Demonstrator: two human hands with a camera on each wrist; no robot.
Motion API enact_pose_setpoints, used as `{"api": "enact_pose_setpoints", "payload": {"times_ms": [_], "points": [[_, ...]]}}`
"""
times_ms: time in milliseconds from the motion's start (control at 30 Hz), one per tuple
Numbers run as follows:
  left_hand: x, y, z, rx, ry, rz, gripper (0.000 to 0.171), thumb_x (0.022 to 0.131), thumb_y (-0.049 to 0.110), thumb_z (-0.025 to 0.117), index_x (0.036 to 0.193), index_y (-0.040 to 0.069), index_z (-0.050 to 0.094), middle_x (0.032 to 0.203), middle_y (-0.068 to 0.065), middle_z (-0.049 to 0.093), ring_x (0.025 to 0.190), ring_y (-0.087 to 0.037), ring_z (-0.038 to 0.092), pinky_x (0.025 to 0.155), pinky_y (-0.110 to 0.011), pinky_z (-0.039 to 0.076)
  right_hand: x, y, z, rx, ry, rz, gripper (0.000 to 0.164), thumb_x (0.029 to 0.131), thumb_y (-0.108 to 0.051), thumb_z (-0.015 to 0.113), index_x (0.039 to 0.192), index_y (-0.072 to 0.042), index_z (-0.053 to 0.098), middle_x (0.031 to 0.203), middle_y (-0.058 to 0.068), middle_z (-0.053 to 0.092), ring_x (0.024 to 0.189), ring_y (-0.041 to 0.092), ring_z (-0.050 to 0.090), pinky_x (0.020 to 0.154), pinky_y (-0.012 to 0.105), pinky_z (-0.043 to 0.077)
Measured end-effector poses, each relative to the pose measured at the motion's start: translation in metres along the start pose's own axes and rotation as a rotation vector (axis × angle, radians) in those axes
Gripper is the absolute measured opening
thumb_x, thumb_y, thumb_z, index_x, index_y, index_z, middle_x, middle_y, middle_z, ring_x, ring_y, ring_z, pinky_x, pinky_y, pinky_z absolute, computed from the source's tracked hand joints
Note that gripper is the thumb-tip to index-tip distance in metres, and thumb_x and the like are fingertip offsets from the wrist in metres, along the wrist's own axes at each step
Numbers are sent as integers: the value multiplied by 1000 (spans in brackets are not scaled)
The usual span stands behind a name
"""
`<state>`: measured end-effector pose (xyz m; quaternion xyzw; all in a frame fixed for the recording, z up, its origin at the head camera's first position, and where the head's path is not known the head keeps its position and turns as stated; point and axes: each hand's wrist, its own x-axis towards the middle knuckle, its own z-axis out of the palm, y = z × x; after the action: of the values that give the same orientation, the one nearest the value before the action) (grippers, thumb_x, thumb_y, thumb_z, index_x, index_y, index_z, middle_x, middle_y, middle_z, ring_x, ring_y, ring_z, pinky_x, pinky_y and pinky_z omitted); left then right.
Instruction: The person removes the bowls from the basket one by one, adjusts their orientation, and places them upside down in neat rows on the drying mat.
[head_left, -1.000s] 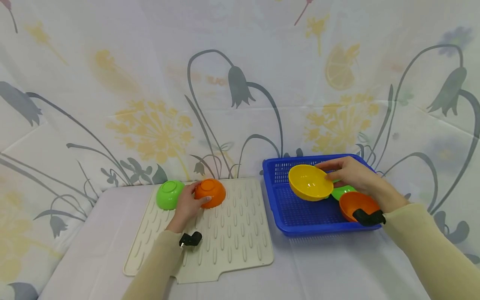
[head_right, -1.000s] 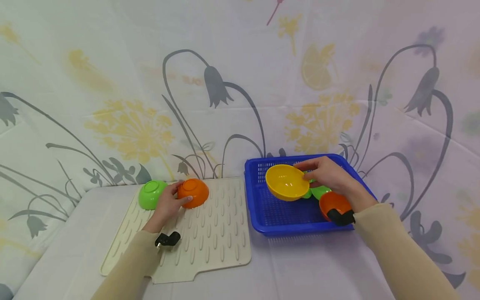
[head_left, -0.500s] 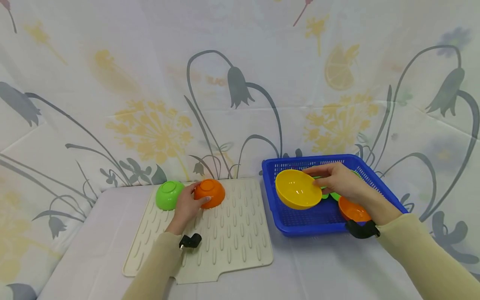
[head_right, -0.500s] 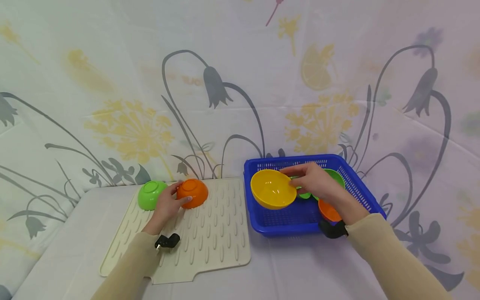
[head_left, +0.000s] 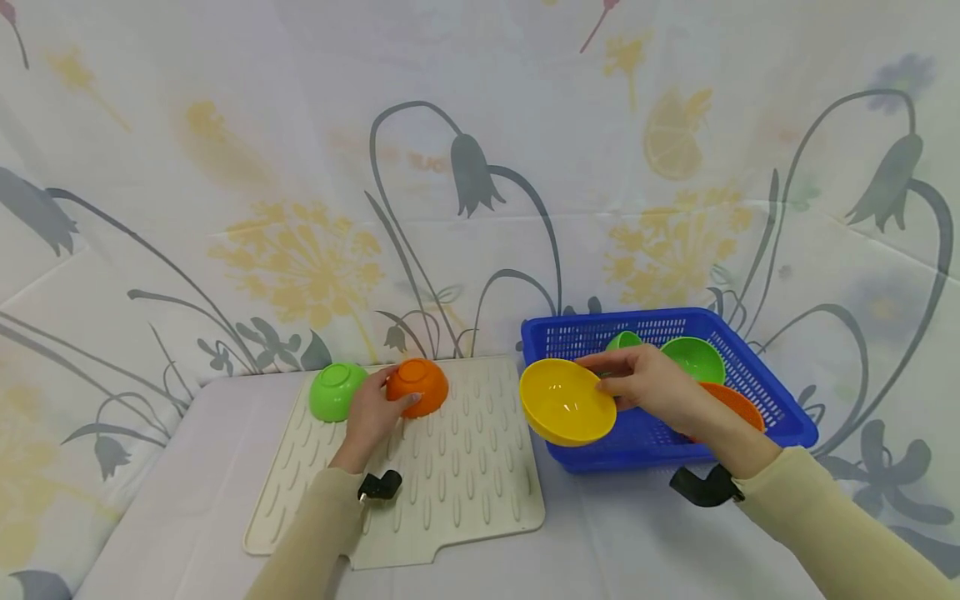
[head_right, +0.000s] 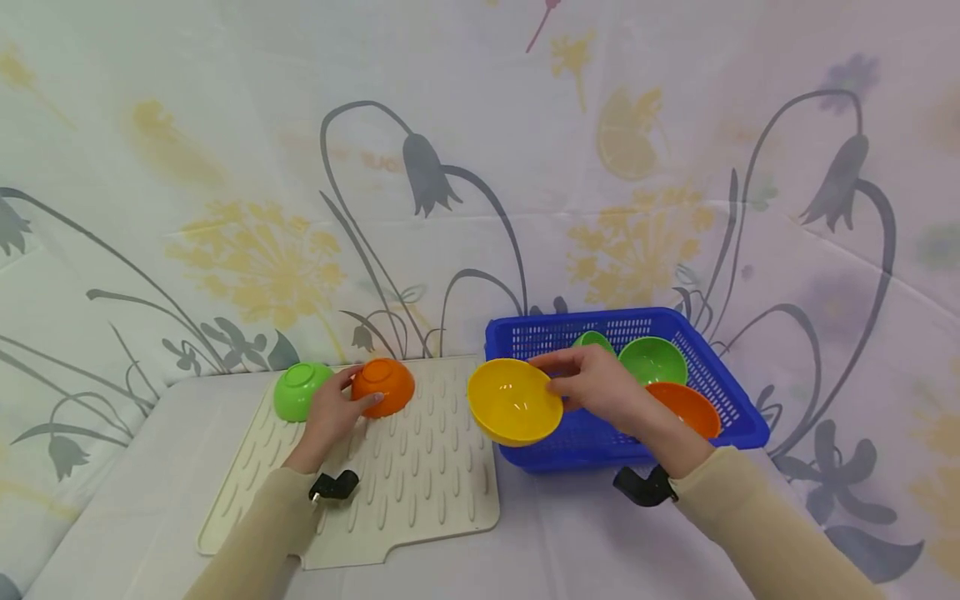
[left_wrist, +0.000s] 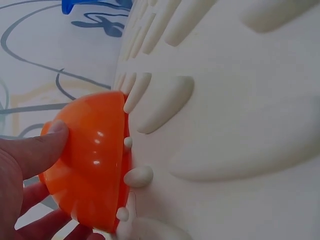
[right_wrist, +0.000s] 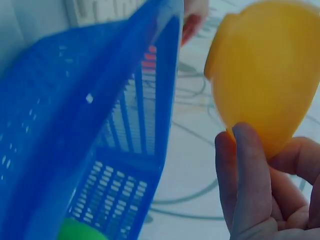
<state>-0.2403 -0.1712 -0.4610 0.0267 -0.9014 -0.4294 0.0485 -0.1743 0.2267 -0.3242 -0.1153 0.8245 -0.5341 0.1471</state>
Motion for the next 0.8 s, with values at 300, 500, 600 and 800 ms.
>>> {"api": "enact_pose_setpoints", "payload": {"times_ms": [300,500,600,800], "points": [[-8,5,-3,30,16,-5,63,88,27,78,141,6,52,140,-19,54,127,-38,49,105,-55,42,0,-1,26,8,52,-9,38,95,-3,61,133,0,61,126,18,64,100,29,69,79,38,60],[-18,9,-7,49,60,56,59,87,30,78,135,3,57,135,-19,57,120,-37,53,98,-52,47,0,0,37,-9,64,7,36,94,-4,63,130,-2,64,125,16,65,99,27,69,78,37,60],[-29,14,-9,46,71,120,55,85,29,80,129,1,61,129,-18,61,115,-36,57,94,-49,50,0,2,43,-21,68,15,35,94,-5,63,130,-4,65,125,15,66,99,26,68,78,37,60],[-57,30,-7,-70,-52,260,53,82,26,84,127,7,64,118,-8,67,105,-29,62,85,-45,53,0,3,53,2,60,7,35,95,-4,62,130,-3,64,123,15,67,100,27,69,79,38,60]]}}
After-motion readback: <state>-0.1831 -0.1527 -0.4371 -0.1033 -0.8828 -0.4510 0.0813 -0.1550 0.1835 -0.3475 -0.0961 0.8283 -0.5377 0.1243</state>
